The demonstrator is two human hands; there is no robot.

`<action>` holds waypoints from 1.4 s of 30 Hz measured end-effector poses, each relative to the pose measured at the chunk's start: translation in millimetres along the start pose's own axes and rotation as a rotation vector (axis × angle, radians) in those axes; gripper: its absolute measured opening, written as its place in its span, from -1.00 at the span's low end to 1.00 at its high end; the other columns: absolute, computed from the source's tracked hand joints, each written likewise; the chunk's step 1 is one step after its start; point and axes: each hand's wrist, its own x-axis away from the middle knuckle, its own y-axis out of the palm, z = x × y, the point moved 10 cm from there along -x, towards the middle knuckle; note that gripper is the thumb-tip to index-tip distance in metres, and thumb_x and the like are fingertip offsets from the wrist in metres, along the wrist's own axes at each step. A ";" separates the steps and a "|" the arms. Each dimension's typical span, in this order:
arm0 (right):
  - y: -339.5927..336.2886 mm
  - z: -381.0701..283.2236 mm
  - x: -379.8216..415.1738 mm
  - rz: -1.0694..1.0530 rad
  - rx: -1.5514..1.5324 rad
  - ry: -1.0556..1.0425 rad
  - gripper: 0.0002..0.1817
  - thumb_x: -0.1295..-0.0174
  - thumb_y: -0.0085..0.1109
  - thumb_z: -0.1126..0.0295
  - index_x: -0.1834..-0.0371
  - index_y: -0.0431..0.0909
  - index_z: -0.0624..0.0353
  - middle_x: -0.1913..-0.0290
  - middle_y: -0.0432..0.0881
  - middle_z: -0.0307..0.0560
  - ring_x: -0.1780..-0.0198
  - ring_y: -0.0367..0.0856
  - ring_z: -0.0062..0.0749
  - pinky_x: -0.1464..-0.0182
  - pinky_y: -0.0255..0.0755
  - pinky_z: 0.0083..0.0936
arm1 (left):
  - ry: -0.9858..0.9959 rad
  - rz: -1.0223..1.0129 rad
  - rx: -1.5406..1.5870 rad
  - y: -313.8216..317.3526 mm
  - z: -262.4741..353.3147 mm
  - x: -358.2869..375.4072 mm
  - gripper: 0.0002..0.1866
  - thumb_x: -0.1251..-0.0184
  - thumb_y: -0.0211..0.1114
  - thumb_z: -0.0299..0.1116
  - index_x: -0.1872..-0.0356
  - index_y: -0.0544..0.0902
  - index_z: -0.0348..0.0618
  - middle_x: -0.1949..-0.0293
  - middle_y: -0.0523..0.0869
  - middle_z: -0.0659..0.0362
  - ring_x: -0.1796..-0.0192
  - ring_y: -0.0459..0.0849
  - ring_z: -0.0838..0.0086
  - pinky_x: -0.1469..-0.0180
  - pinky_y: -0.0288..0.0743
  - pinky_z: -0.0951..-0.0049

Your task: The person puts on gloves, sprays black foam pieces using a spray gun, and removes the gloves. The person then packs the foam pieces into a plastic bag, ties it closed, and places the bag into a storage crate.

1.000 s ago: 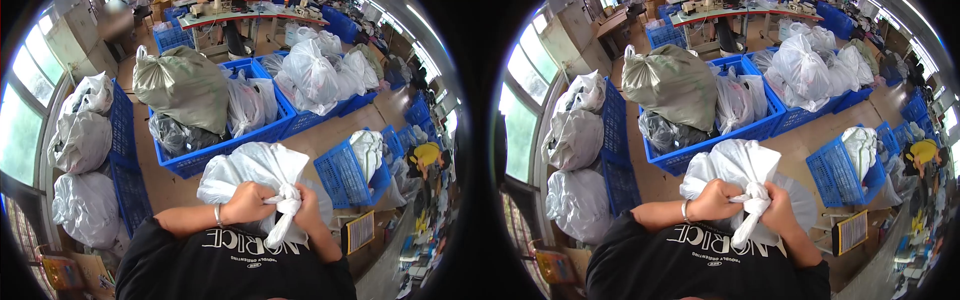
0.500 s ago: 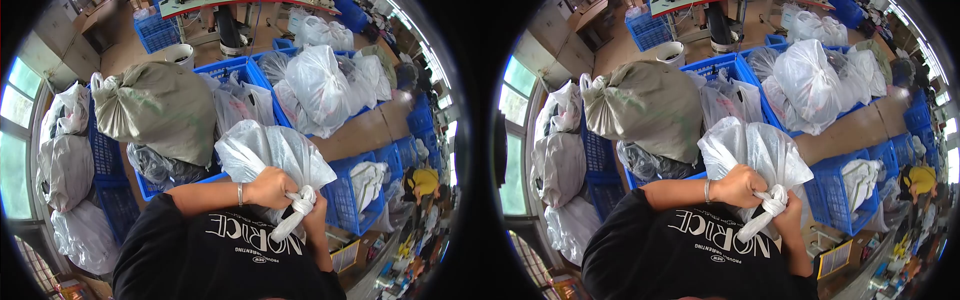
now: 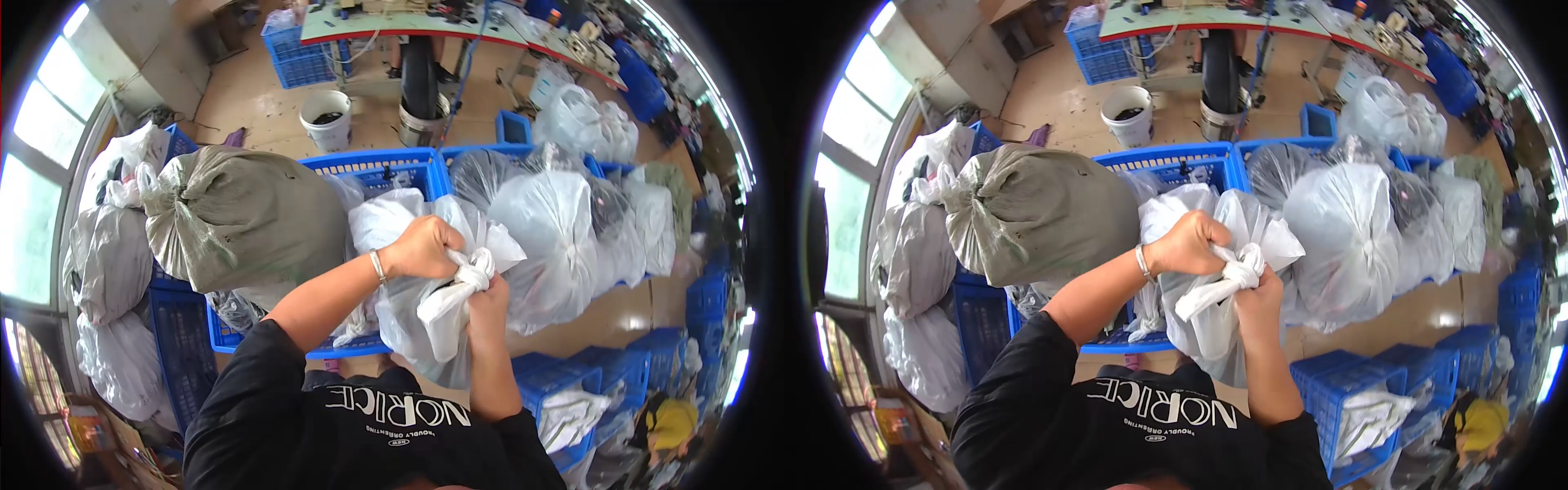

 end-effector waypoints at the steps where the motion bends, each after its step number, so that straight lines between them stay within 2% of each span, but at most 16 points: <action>1: 2.1 4.6 -20.6 0.005 -0.039 0.006 -0.76 0.05 0.12 0.62 0.24 0.54 0.32 0.34 0.58 -0.25 0.32 0.48 -0.66 0.29 0.31 -0.69 | 0.019 0.033 -0.077 -8.8 -10.0 -12.4 -0.63 0.26 0.33 -0.46 0.80 0.21 -0.22 0.76 0.15 0.08 0.68 0.11 0.48 0.62 0.04 0.35; 3: 9.6 15.6 -63.8 0.002 -0.054 0.024 -0.70 0.14 0.12 0.64 0.23 0.54 0.36 0.33 0.58 -0.20 0.34 0.48 -0.60 0.29 0.33 -0.64 | -0.084 -0.005 -0.303 -27.6 -34.6 -34.3 -0.70 0.21 0.35 -0.36 0.72 0.35 -0.21 0.68 0.39 0.04 0.60 0.36 0.25 0.49 0.27 0.31; 6: 25.8 42.0 -127.4 -0.007 0.150 0.065 -0.69 0.19 0.12 0.63 0.26 0.56 0.38 0.36 0.59 -0.17 0.36 0.50 -0.55 0.30 0.34 -0.59 | 0.042 0.262 -0.524 -61.8 -71.4 -33.9 -0.75 0.10 0.37 -0.28 0.44 0.53 -0.15 0.41 0.59 0.06 0.30 0.57 0.19 0.22 0.41 0.27; 7: 24.9 73.3 -155.0 -0.012 0.210 0.076 -0.72 0.20 0.13 0.60 0.31 0.57 0.38 0.39 0.60 -0.15 0.37 0.51 -0.52 0.30 0.34 -0.57 | -0.107 0.215 -0.561 -66.0 -99.3 -20.9 -0.61 -0.01 0.35 -0.21 0.13 0.53 -0.10 0.13 0.59 0.09 0.03 0.54 0.13 -0.02 0.37 0.20; 10: 9.2 159.5 -250.4 0.025 0.300 0.133 -0.71 0.26 0.17 0.54 0.35 0.59 0.38 0.39 0.61 -0.13 0.35 0.51 -0.44 0.23 0.32 -0.53 | -0.275 0.321 -0.387 -78.2 -128.1 64.3 -0.68 -0.13 0.30 -0.29 0.11 0.52 -0.17 0.14 0.56 0.00 0.05 0.56 0.14 0.00 0.44 0.24; 17: -57.8 173.6 -340.2 0.213 0.822 -0.020 -0.52 0.16 0.20 0.30 0.19 0.58 0.48 0.20 0.65 0.27 0.11 0.62 0.00 0.04 0.40 -0.33 | -1.271 0.670 -0.236 17.2 -184.0 514.1 -0.69 -0.10 0.25 -0.21 0.31 0.61 -0.31 0.37 0.70 -0.06 0.28 0.69 0.19 0.20 0.51 0.22; 18: -63.4 177.4 -341.4 0.154 0.860 0.045 -0.53 0.15 0.20 0.33 0.17 0.58 0.48 0.18 0.64 0.27 0.11 0.62 -0.03 0.05 0.40 -0.35 | -1.645 0.608 -0.085 54.7 -181.2 596.2 -0.75 -0.07 0.26 -0.24 0.43 0.62 -0.27 0.51 0.68 0.02 0.39 0.67 0.22 0.33 0.50 0.21; 19: -65.7 178.8 -337.4 0.110 0.794 0.092 -0.56 0.14 0.20 0.39 0.16 0.57 0.48 0.19 0.65 0.21 0.16 0.62 -0.12 0.08 0.40 -0.36 | -1.518 1.152 0.826 138.9 -221.2 718.0 -0.85 -0.07 0.23 -0.36 0.43 0.59 -0.23 0.59 0.61 0.10 0.56 0.59 0.27 0.52 0.42 0.25; 20: -61.6 177.6 -333.3 0.070 0.756 0.107 -0.56 0.14 0.19 0.41 0.16 0.57 0.48 0.20 0.65 0.18 0.17 0.62 -0.15 0.09 0.40 -0.37 | -1.139 1.450 1.476 172.5 -192.3 721.9 -0.92 -0.10 0.17 -0.45 0.39 0.55 -0.21 0.61 0.56 0.13 0.68 0.50 0.37 0.64 0.32 0.35; 22: -61.4 178.2 -320.6 -0.011 0.700 0.146 -0.58 0.14 0.19 0.44 0.16 0.57 0.49 0.23 0.65 0.13 0.21 0.61 -0.21 0.13 0.40 -0.37 | -1.856 1.518 0.710 171.1 -108.8 742.2 -0.90 -0.12 0.14 -0.50 0.33 0.53 -0.25 0.59 0.58 0.10 0.68 0.49 0.37 0.67 0.31 0.37; 26: -42.4 160.7 -256.8 -0.147 0.655 0.244 -0.60 0.16 0.20 0.47 0.20 0.56 0.50 0.25 0.64 0.07 0.23 0.60 -0.25 0.13 0.39 -0.40 | -1.814 1.258 0.469 158.5 -135.6 750.1 -0.84 -0.17 0.17 -0.47 0.26 0.57 -0.32 0.52 0.64 0.09 0.60 0.61 0.40 0.63 0.43 0.42; 30: 13.8 132.4 -208.5 -0.287 0.728 0.184 -0.60 0.21 0.21 0.51 0.21 0.57 0.48 0.26 0.64 0.05 0.26 0.60 -0.25 0.14 0.40 -0.40 | -1.528 1.103 0.210 90.6 -126.1 670.1 -0.70 -0.17 0.21 -0.39 0.14 0.57 -0.43 0.38 0.70 0.01 0.41 0.68 0.43 0.33 0.58 0.50; 36: -8.7 187.1 -333.9 -0.023 0.562 0.149 -0.63 0.21 0.21 0.51 0.26 0.57 0.50 0.27 0.63 0.04 0.24 0.58 -0.29 0.19 0.39 -0.35 | -1.613 1.194 0.210 115.2 -119.9 683.5 -0.70 -0.18 0.21 -0.39 0.13 0.57 -0.41 0.33 0.70 0.00 0.41 0.69 0.41 0.34 0.59 0.49; 38: -17.7 168.1 -355.5 0.160 1.052 -0.012 -0.57 0.17 0.03 0.43 0.23 0.54 0.54 0.17 0.60 0.40 0.01 0.57 0.11 -0.06 0.36 -0.25 | -1.599 1.112 0.268 124.5 -111.6 657.7 -0.68 -0.17 0.24 -0.37 0.11 0.57 -0.39 0.31 0.70 -0.01 0.39 0.70 0.40 0.34 0.60 0.49; 39: -16.9 164.3 -351.9 0.110 0.996 -0.067 -0.53 0.15 -0.02 0.40 0.18 0.52 0.55 0.10 0.54 0.50 -0.09 0.48 0.23 -0.14 0.31 -0.23 | -1.592 1.049 0.275 132.3 -113.3 651.6 -0.66 -0.17 0.25 -0.36 0.10 0.57 -0.40 0.31 0.70 0.00 0.37 0.71 0.40 0.33 0.60 0.50; 42: -30.7 179.2 -354.8 0.130 1.075 -0.115 -0.49 0.06 0.06 0.28 0.10 0.50 0.52 0.04 0.53 0.46 -0.09 0.48 0.21 -0.14 0.32 -0.19 | -1.518 1.019 0.270 140.4 -99.1 630.1 -0.65 -0.19 0.24 -0.29 0.11 0.59 -0.38 0.33 0.71 0.00 0.39 0.69 0.45 0.32 0.57 0.48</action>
